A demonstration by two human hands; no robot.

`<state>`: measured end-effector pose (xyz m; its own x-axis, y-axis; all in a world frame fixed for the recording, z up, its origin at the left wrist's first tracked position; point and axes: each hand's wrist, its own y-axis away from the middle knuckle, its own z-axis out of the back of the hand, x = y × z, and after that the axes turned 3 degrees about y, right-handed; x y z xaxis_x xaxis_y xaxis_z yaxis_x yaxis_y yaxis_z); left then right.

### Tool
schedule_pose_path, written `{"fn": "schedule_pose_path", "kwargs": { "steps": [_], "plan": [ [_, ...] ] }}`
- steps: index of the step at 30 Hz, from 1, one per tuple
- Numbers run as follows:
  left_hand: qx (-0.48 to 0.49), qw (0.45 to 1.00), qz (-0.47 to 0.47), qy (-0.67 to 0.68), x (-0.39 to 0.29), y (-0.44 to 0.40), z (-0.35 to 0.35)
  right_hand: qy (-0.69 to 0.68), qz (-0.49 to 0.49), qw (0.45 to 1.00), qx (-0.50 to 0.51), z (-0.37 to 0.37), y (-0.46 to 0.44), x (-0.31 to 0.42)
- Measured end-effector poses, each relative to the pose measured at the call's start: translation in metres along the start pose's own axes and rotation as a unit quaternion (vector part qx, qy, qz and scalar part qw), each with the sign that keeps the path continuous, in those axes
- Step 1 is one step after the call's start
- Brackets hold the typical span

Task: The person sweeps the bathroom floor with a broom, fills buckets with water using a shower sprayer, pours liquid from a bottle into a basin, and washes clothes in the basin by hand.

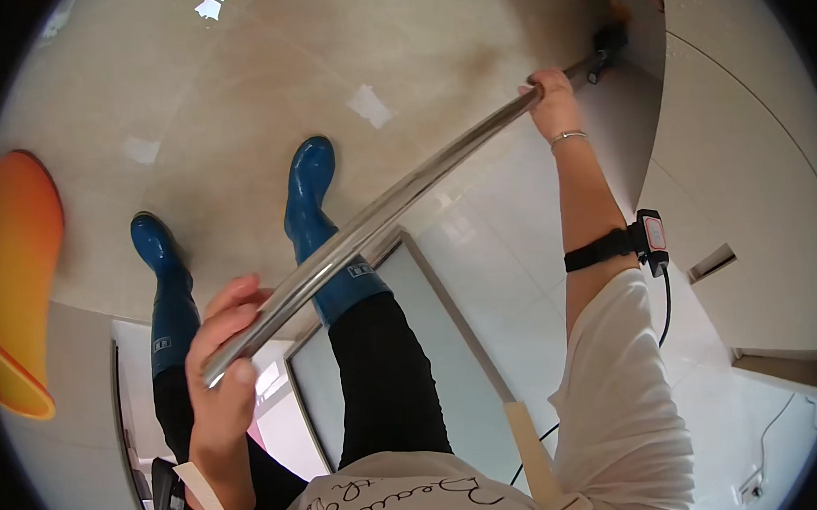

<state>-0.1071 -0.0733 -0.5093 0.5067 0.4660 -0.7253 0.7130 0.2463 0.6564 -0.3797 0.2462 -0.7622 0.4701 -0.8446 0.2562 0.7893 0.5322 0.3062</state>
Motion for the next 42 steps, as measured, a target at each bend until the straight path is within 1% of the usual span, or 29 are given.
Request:
{"fn": "schedule_pose_path", "kwargs": {
  "steps": [1, 3, 5, 7, 9, 11, 12, 13, 14, 15, 18, 19, 21, 23, 25, 26, 27, 28, 29, 30, 32, 34, 36, 37, 38, 39, 40, 41, 42],
  "plan": [
    [-0.007, 0.999, -0.007, -0.03, -0.006, 0.007, 0.002, -0.022, 0.019, 0.999, 0.037, -0.003, 0.001, 0.001],
    [-0.034, 0.999, -0.032, -0.024, -0.025, 0.01, 0.009, -0.018, -0.002, 0.999, 0.03, 0.008, -0.002, 0.017],
    [0.019, 0.993, -0.111, -0.041, -0.073, 0.004, 0.022, -0.066, 0.036, 0.997, 0.006, 0.037, -0.01, 0.046],
    [0.072, 0.986, -0.138, -0.066, -0.117, 0.023, 0.065, -0.113, 0.058, 0.992, 0.025, 0.074, -0.006, 0.075],
    [0.112, 0.957, -0.266, -0.011, -0.171, 0.042, 0.083, -0.16, 0.065, 0.985, 0.016, 0.126, 0.007, 0.121],
    [0.1, 0.969, -0.196, 0.114, -0.212, 0.049, 0.096, -0.157, 0.028, 0.987, 0.02, 0.163, 0.021, 0.134],
    [-0.167, 0.942, -0.241, -0.166, -0.196, 0.078, 0.094, -0.154, 0.019, 0.987, 0.035, 0.171, 0.028, 0.147],
    [-0.099, 0.972, -0.212, 0.018, -0.175, 0.078, 0.102, -0.13, -0.002, 0.991, 0.011, 0.163, 0.031, 0.142],
    [0.0, 0.99, -0.143, 0.02, -0.157, 0.047, 0.064, -0.105, -0.025, 0.994, -0.011, 0.144, 0.037, 0.12],
    [0.097, 0.984, -0.14, 0.042, -0.127, 0.022, 0.047, -0.077, -0.04, 0.996, -0.012, 0.122, 0.04, 0.097],
    [0.131, 0.988, -0.077, 0.023, -0.068, -0.004, -0.02, 0.017, -0.028, 0.999, -0.021, 0.076, 0.032, 0.01],
    [0.141, 0.986, -0.072, 0.044, -0.061, 0.008, -0.034, 0.018, -0.011, 0.999, -0.025, 0.073, 0.017, 0.018],
    [0.06, 0.986, -0.093, 0.124, -0.06, 0.008, -0.024, 0.026, -0.059, 0.996, 0.067, 0.076, -0.005, 0.027],
    [0.029, 0.989, -0.137, 0.054, -0.105, 0.012, 0.037, -0.031, -0.005, 0.993, 0.118, 0.087, -0.03, 0.08],
    [0.014, 0.959, -0.244, 0.142, -0.158, 0.043, 0.086, -0.068, 0.045, 0.995, 0.055, 0.107, -0.046, 0.162],
    [-0.11, 0.923, -0.296, 0.217, -0.188, 0.079, 0.108, -0.101, 0.092, 0.99, 0.043, 0.116, -0.049, 0.203],
    [-0.012, 0.915, -0.335, 0.224, -0.223, 0.103, 0.135, -0.142, 0.098, 0.984, 0.034, 0.128, -0.053, 0.243],
    [-0.243, 0.838, -0.42, 0.251, -0.257, 0.125, 0.121, -0.158, 0.107, 0.982, 0.005, 0.139, -0.058, 0.283],
    [0.133, 0.882, -0.384, 0.239, -0.294, 0.148, 0.181, -0.195, 0.106, 0.975, -0.027, 0.158, -0.062, 0.32],
    [-0.064, 0.864, -0.499, 0.023, -0.317, 0.147, 0.141, -0.216, 0.128, 0.968, -0.023, 0.181, -0.06, 0.353],
    [-0.078, 0.804, -0.585, 0.073, -0.357, 0.19, 0.138, -0.226, 0.197, 0.954, -0.026, 0.23, -0.043, 0.399],
    [-0.065, 0.777, -0.622, 0.072, -0.385, 0.224, 0.162, -0.245, 0.194, 0.949, -0.045, 0.263, -0.019, 0.428],
    [-0.094, 0.777, -0.622, -0.027, -0.406, 0.235, 0.179, -0.319, 0.172, 0.93, -0.061, 0.283, -0.002, 0.422],
    [-0.083, 0.788, -0.609, 0.011, -0.392, 0.221, 0.177, -0.304, 0.145, 0.941, -0.041, 0.281, 0.008, 0.408],
    [-0.309, 0.762, -0.551, 0.141, -0.381, 0.209, 0.168, -0.287, 0.117, 0.951, -0.02, 0.272, 0.017, 0.39],
    [0.038, 0.875, -0.424, 0.229, -0.353, 0.183, 0.174, -0.238, 0.082, 0.968, -0.016, 0.263, 0.025, 0.367],
    [-0.159, 0.856, -0.491, -0.028, -0.308, 0.145, 0.163, -0.219, 0.051, 0.974, 0.005, 0.239, 0.034, 0.336],
    [-0.084, 0.913, -0.325, 0.234, -0.28, 0.12, 0.153, -0.179, -0.021, 0.983, 0.027, 0.223, 0.045, 0.308],
    [-0.017, 0.938, -0.26, 0.227, -0.253, 0.087, 0.112, -0.122, -0.074, 0.99, -0.001, 0.188, 0.059, 0.274]
  ]
}}
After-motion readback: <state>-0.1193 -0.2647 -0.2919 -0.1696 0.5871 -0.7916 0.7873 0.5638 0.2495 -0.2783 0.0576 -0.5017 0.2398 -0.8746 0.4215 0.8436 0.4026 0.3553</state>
